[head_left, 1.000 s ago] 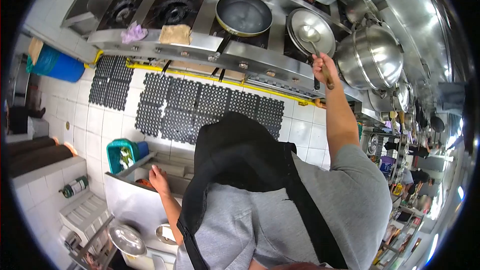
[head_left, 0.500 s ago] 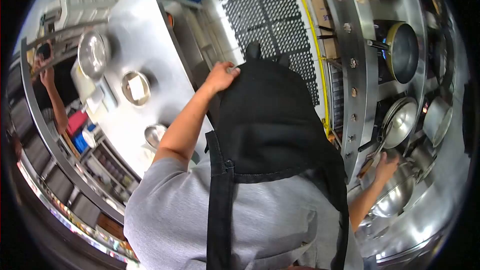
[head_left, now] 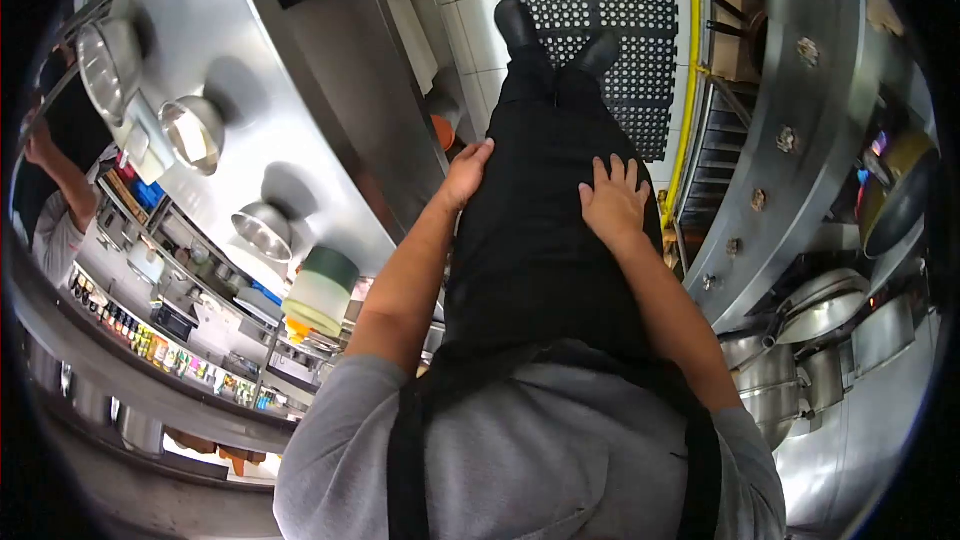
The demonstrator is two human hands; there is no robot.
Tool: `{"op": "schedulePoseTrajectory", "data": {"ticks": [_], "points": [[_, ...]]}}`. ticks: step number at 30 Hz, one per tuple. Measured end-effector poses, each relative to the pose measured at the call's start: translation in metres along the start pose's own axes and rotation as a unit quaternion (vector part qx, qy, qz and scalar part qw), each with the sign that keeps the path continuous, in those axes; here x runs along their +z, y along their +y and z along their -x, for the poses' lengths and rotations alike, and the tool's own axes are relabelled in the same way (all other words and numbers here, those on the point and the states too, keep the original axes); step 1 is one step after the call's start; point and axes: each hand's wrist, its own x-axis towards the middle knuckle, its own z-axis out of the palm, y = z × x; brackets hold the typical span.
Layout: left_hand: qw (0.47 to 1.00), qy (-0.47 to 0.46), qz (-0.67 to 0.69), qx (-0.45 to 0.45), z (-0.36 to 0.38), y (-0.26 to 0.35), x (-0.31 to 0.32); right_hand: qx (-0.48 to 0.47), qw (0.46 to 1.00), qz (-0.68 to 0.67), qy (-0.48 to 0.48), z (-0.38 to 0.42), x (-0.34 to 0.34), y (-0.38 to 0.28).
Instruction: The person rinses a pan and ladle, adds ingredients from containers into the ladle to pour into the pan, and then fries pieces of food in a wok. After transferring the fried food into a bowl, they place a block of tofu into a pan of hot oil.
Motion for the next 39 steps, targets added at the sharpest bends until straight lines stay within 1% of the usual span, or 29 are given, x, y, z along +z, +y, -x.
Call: {"op": "schedulePoseTrajectory", "data": {"ticks": [1, 2, 3, 4, 5, 6, 8, 10, 12, 14, 15, 16, 18, 19, 20, 22, 24, 26, 27, 28, 29, 30, 31, 32, 34, 36, 37, 38, 39], "points": [[0.991, 0.008, 0.126, -0.053, -0.008, 0.011, 0.001, -0.007, 1.0, 0.016, 0.022, -0.01, 0.002, -0.004], [0.99, 0.005, 0.129, -0.063, -0.036, -0.004, -0.003, -0.012, 0.998, 0.036, 0.041, -0.019, 0.001, -0.003], [0.99, 0.049, 0.122, -0.042, -0.075, -0.032, -0.014, -0.009, 0.999, 0.041, 0.032, -0.026, 0.005, 0.0], [0.989, 0.092, 0.114, -0.02, -0.109, -0.06, -0.025, -0.021, 0.998, 0.015, 0.058, -0.03, 0.01, 0.004], [0.985, 0.134, 0.102, -0.04, -0.14, -0.081, -0.03, -0.033, 0.996, -0.007, 0.087, -0.037, 0.013, 0.009], [0.965, 0.088, 0.229, -0.097, -0.185, -0.118, -0.044, -0.031, 0.996, 0.002, 0.081, -0.045, 0.017, 0.011], [0.943, 0.207, 0.199, -0.17, -0.199, -0.097, -0.038, -0.034, 0.994, -0.014, 0.106, -0.06, 0.025, 0.014], [0.933, 0.203, 0.241, -0.17, -0.269, -0.166, -0.055, -0.043, 0.993, -0.007, 0.107, -0.072, 0.03, 0.018], [0.924, 0.202, 0.284, -0.155, -0.33, -0.182, -0.062, -0.057, 0.991, -0.003, 0.121, -0.091, 0.033, 0.017], [0.847, 0.32, 0.418, -0.076, -0.343, -0.173, -0.051, -0.049, 0.995, 0.005, 0.091, -0.096, 0.035, 0.016], [0.769, 0.358, 0.511, -0.143, -0.366, -0.164, -0.057, -0.048, 0.995, 0.015, 0.084, -0.106, 0.04, 0.015], [0.764, 0.356, 0.515, -0.154, -0.393, -0.211, -0.052, -0.055, 0.995, 0.02, 0.086, -0.114, 0.044, 0.014], [0.757, 0.284, 0.57, -0.146, -0.47, -0.285, -0.104, -0.059, 0.994, 0.027, 0.085, -0.124, 0.054, 0.011], [0.75, 0.248, 0.597, -0.141, -0.489, -0.321, -0.101, -0.063, 0.994, 0.028, 0.081, -0.124, 0.054, 0.012], [0.747, 0.245, 0.601, -0.146, -0.489, -0.319, -0.103, -0.068, 0.994, 0.03, 0.081, -0.125, 0.054, 0.014], [0.552, 0.383, 0.732, -0.117, -0.484, -0.291, -0.104, -0.067, 0.994, 0.038, 0.082, -0.125, 0.056, 0.012], [0.531, 0.376, 0.752, -0.106, -0.482, -0.302, -0.105, -0.067, 0.994, 0.035, 0.075, -0.123, 0.06, 0.008], [0.561, 0.328, 0.759, -0.028, -0.472, -0.298, -0.088, -0.073, 0.994, 0.021, 0.085, -0.121, 0.059, 0.004], [0.559, 0.324, 0.763, -0.021, -0.464, -0.29, -0.082, -0.075, 0.993, 0.01, 0.093, -0.121, 0.058, -0.002], [0.709, 0.341, 0.617, 0.018, -0.444, -0.281, -0.074, -0.081, 0.992, 0.011, 0.101, -0.115, 0.056, -0.005], [0.825, 0.347, 0.443, 0.056, -0.418, -0.27, -0.064, -0.079, 0.992, 0.013, 0.096, -0.107, 0.053, -0.007], [0.901, 0.338, 0.249, 0.105, -0.404, -0.247, -0.059, -0.078, 0.991, 0.013, 0.104, -0.103, 0.052, -0.009], [0.839, 0.307, 0.444, 0.061, -0.387, -0.222, -0.056, -0.075, 0.991, 0.019, 0.105, -0.096, 0.046, -0.013], [0.743, 0.254, 0.619, 0.013, -0.365, -0.196, -0.053, -0.081, 0.989, 0.017, 0.125, -0.086, 0.041, -0.013], [0.755, 0.222, 0.614, -0.061, -0.302, -0.134, -0.047, -0.084, 0.99, 0.004, 0.11, -0.068, 0.034, -0.014], [0.904, 0.136, 0.404, -0.043, -0.27, -0.11, -0.041, -0.099, 0.985, 0.005, 0.142, -0.05, 0.021, -0.016], [0.956, 0.113, 0.268, -0.024, -0.246, -0.092, -0.04, -0.081, 0.991, -0.022, 0.1, -0.045, 0.015, -0.014], [0.988, 0.094, 0.125, -0.007, -0.22, -0.074, -0.039, -0.065, 0.995, -0.048, 0.056, -0.037, 0.006, -0.014], [0.985, 0.11, -0.011, 0.133, -0.2, -0.064, -0.033, -0.032, 0.998, -0.044, 0.024, -0.035, -0.008, -0.015]]}}
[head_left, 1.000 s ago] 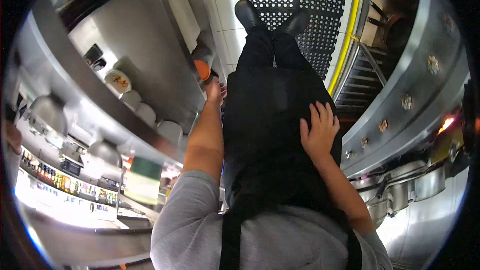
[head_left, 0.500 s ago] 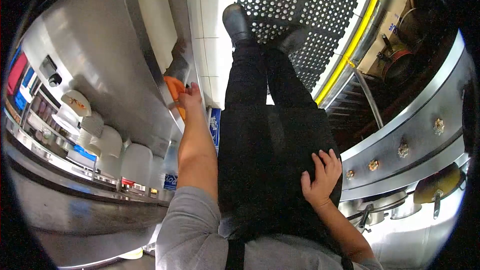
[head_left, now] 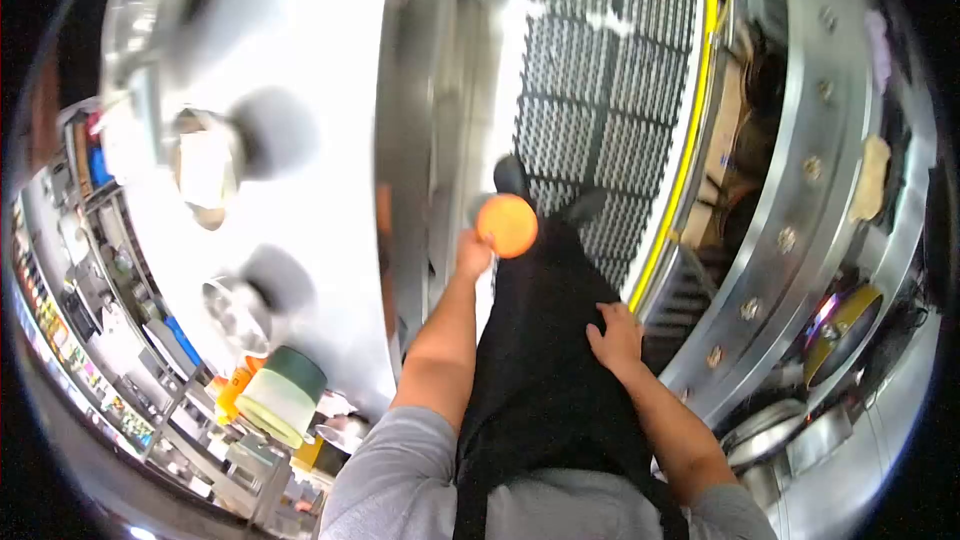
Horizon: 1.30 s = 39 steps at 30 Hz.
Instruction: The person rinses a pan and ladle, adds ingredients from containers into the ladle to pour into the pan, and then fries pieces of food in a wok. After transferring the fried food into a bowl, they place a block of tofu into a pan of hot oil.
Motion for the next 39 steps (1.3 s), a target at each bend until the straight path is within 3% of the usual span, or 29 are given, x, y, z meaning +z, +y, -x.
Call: {"op": "schedulePoseTrajectory", "data": {"ticks": [1, 3, 5, 7, 8, 9, 11, 15, 17, 18, 19, 21, 23, 24, 26, 31, 33, 35, 37, 39], "points": [[0.981, 0.007, -0.127, 0.148, 0.014, 0.019, 0.002, -0.023, 0.999, -0.003, 0.027, -0.007, -0.009, 0.005], [0.963, -0.007, -0.213, 0.165, 0.075, 0.122, -0.006, 0.075, 0.983, -0.165, -0.004, -0.034, -0.008, 0.034], [0.922, -0.074, -0.267, 0.269, 0.127, 0.181, -0.013, -0.079, 0.981, -0.125, 0.123, -0.046, -0.019, 0.049], [0.884, -0.134, -0.309, 0.324, 0.193, 0.246, -0.023, -0.178, 0.935, -0.154, 0.266, -0.014, -0.07, 0.012], [0.875, -0.135, -0.323, 0.335, 0.22, 0.264, -0.019, -0.179, 0.933, -0.231, 0.212, 0.021, -0.103, -0.01], [0.865, -0.139, -0.335, 0.347, 0.248, 0.277, -0.012, -0.259, 0.916, -0.153, 0.267, 0.029, -0.114, -0.003], [0.874, -0.167, -0.31, 0.335, 0.303, 0.308, -0.017, -0.238, 0.929, -0.115, 0.258, 0.087, -0.163, -0.022], [0.892, -0.131, -0.232, 0.366, 0.384, 0.311, -0.013, -0.323, 0.876, -0.142, 0.33, 0.133, -0.18, -0.001], [0.914, -0.133, -0.165, 0.347, 0.385, 0.307, -0.01, -0.318, 0.878, -0.194, 0.3, 0.134, -0.184, 0.007], [0.93, -0.116, -0.009, 0.35, 0.382, 0.296, 0.003, -0.298, 0.881, -0.248, 0.271, 0.151, -0.188, 0.008], [0.926, -0.111, -0.004, 0.361, 0.373, 0.294, 0.003, -0.277, 0.881, -0.301, 0.24, 0.172, -0.195, 0.003], [0.939, -0.111, 0.166, 0.28, 0.355, 0.294, -0.006, -0.276, 0.874, -0.318, 0.243, 0.153, -0.194, 0.014], [0.956, -0.104, 0.118, 0.246, 0.364, 0.312, -0.018, -0.28, 0.805, -0.486, 0.194, 0.143, -0.201, 0.009], [0.922, -0.226, 0.24, 0.201, 0.376, 0.321, -0.022, -0.273, 0.752, -0.585, 0.134, 0.152, -0.211, -0.001], [0.794, -0.438, 0.398, 0.137, 0.386, 0.347, -0.039, -0.263, 0.743, -0.602, 0.129, 0.146, -0.23, -0.018], [0.744, -0.522, 0.402, 0.11, 0.368, 0.409, -0.079, -0.251, 0.717, -0.648, 0.058, 0.112, -0.286, -0.044], [0.816, -0.449, 0.321, 0.171, 0.38, 0.432, -0.103, -0.235, 0.728, -0.638, 0.088, 0.102, -0.298, -0.062], [0.817, -0.438, 0.313, 0.208, 0.353, 0.449, -0.118, -0.221, 0.793, -0.563, 0.074, 0.084, -0.315, -0.092], [0.822, -0.308, 0.213, 0.428, 0.343, 0.465, -0.117, -0.216, 0.809, -0.543, 0.062, 0.096, -0.344, -0.116], [0.82, -0.28, 0.198, 0.458, 0.349, 0.484, -0.131, -0.173, 0.75, -0.626, -0.126, 0.131, -0.384, -0.144]]}}
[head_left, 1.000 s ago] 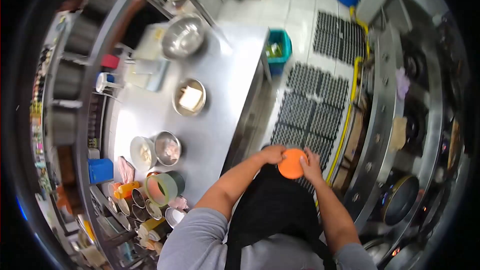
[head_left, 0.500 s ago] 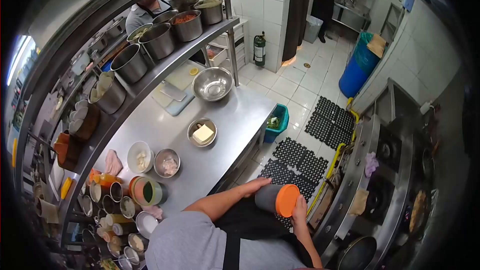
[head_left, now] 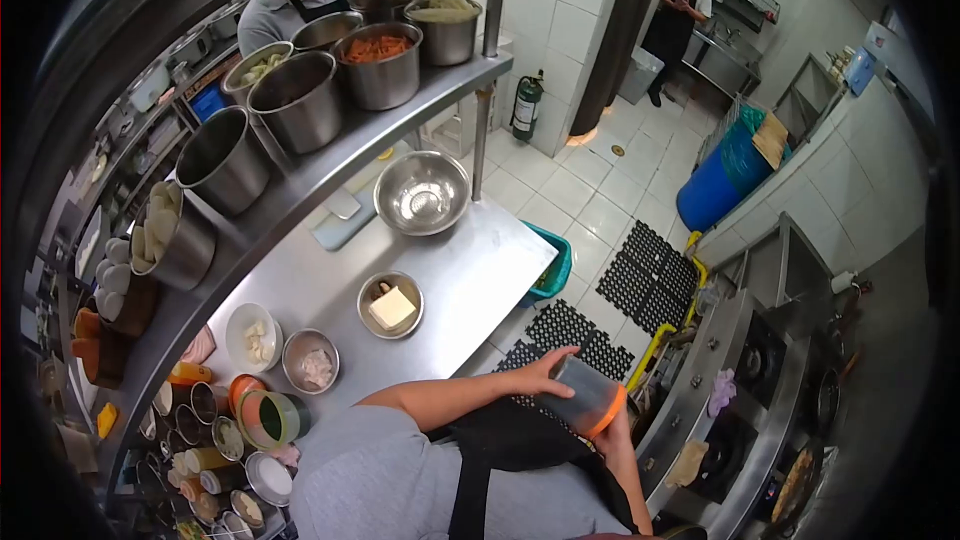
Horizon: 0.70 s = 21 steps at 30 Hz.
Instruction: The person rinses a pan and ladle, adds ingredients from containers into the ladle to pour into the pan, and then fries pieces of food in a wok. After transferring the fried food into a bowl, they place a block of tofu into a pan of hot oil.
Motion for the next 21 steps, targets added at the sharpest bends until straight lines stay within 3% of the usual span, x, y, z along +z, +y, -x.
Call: {"op": "schedulePoseTrajectory", "data": {"ticks": [2, 6, 8, 10, 12, 13, 14, 15, 16, 17, 19, 21], "points": [[0.97, 0.018, -0.215, 0.108, 0.004, 0.039, -0.006, 0.043, 0.997, 0.054, -0.016, 0.018, 0.036, -0.027], [0.938, 0.052, -0.284, 0.191, 0.022, 0.089, -0.019, 0.016, 0.996, 0.028, -0.088, 0.014, 0.073, -0.059], [0.928, 0.079, -0.297, 0.211, 0.023, 0.094, -0.03, -0.075, 0.986, 0.081, -0.126, -0.007, 0.075, -0.072], [0.958, 0.119, -0.198, 0.172, 0.025, 0.1, -0.04, -0.052, 0.987, 0.086, -0.126, -0.019, 0.093, -0.092], [0.964, 0.163, -0.142, 0.155, 0.013, 0.085, -0.047, -0.168, 0.933, 0.279, -0.15, -0.04, 0.104, -0.114], [0.977, 0.173, 0.052, 0.11, 0.005, 0.081, -0.047, -0.233, 0.911, 0.323, -0.106, -0.048, 0.116, -0.12], [0.952, 0.176, 0.244, 0.062, -0.003, 0.076, -0.048, -0.229, 0.911, 0.324, -0.11, -0.054, 0.126, -0.133], [0.934, 0.162, 0.316, 0.034, -0.009, 0.075, -0.05, -0.333, 0.794, 0.487, -0.145, -0.047, 0.151, -0.156], [0.932, 0.171, 0.318, 0.041, -0.014, 0.073, -0.055, -0.425, 0.632, 0.623, -0.178, -0.046, 0.173, -0.18], [0.9, 0.167, 0.403, 0.02, -0.02, 0.069, -0.059, -0.423, 0.629, 0.624, -0.189, -0.045, 0.189, -0.199], [0.844, 0.179, 0.505, -0.015, -0.039, 0.069, -0.061, -0.478, 0.434, 0.713, -0.272, -0.049, 0.21, -0.236], [0.831, 0.175, 0.527, 0.033, -0.063, 0.063, -0.063, -0.492, 0.445, 0.672, -0.33, -0.069, 0.216, -0.277]]}}
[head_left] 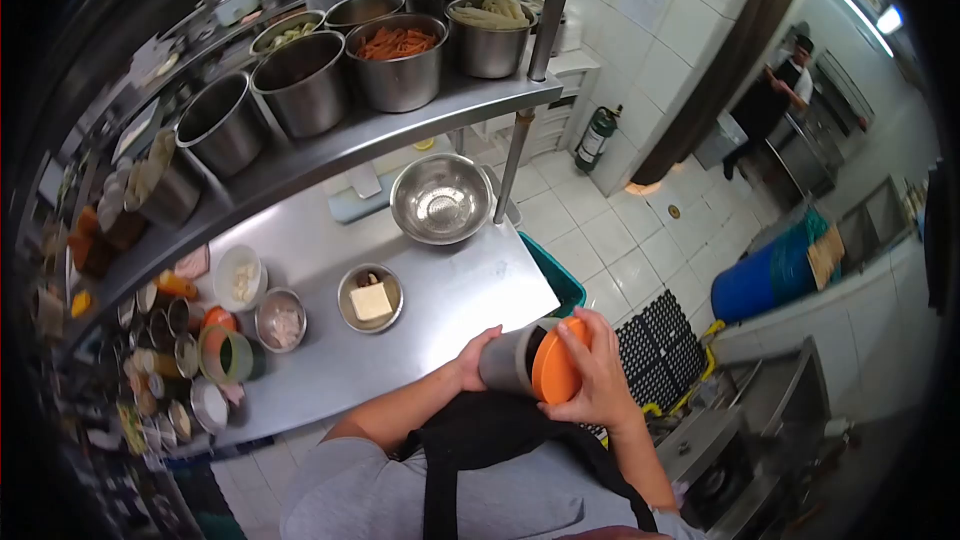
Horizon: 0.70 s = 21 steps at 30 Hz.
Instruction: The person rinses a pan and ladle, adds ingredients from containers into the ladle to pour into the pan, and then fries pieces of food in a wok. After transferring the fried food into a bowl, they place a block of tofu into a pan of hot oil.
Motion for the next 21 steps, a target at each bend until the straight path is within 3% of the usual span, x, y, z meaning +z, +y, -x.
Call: {"op": "schedulePoseTrajectory", "data": {"ticks": [3, 6, 7, 9, 10, 12, 13, 15, 16, 17, 19, 21], "points": [[0.997, -0.025, 0.041, 0.062, -0.028, -0.014, 0.016, -0.074, 0.992, -0.098, -0.002, -0.005, -0.038, 0.058], [0.981, -0.109, 0.05, 0.155, -0.063, -0.031, 0.037, -0.015, 0.926, -0.368, -0.085, 0.0, -0.054, 0.146], [0.98, -0.071, 0.081, 0.169, -0.077, -0.032, 0.055, 0.053, 0.858, -0.502, -0.096, 0.0, -0.058, 0.158], [0.955, -0.187, 0.204, 0.107, -0.087, -0.039, 0.091, 0.145, 0.738, -0.638, -0.163, 0.004, -0.065, 0.196], [0.957, -0.17, 0.203, 0.115, -0.083, -0.04, 0.123, 0.154, 0.691, -0.688, -0.159, 0.008, -0.056, 0.208], [0.971, 0.073, 0.044, 0.224, -0.09, -0.043, 0.184, 0.198, 0.538, -0.798, -0.188, 0.018, -0.043, 0.233], [0.969, 0.083, 0.046, 0.228, -0.09, -0.046, 0.183, 0.214, 0.464, -0.837, -0.197, 0.021, -0.036, 0.235], [0.895, 0.224, -0.15, 0.354, -0.093, -0.045, 0.174, 0.248, 0.432, -0.841, -0.212, 0.022, -0.03, 0.234], [0.893, 0.226, -0.149, 0.361, -0.09, -0.048, 0.177, 0.284, 0.401, -0.843, -0.22, 0.021, -0.026, 0.232], [0.862, 0.275, -0.163, 0.393, -0.087, -0.052, 0.181, 0.282, 0.401, -0.842, -0.227, 0.019, -0.021, 0.234], [0.83, 0.321, -0.185, 0.418, -0.089, -0.048, 0.2, 0.269, 0.34, -0.857, -0.277, 0.013, -0.013, 0.237], [0.828, 0.307, -0.127, 0.452, -0.098, -0.043, 0.218, 0.283, 0.364, -0.834, -0.303, 0.0, -0.003, 0.245]]}}
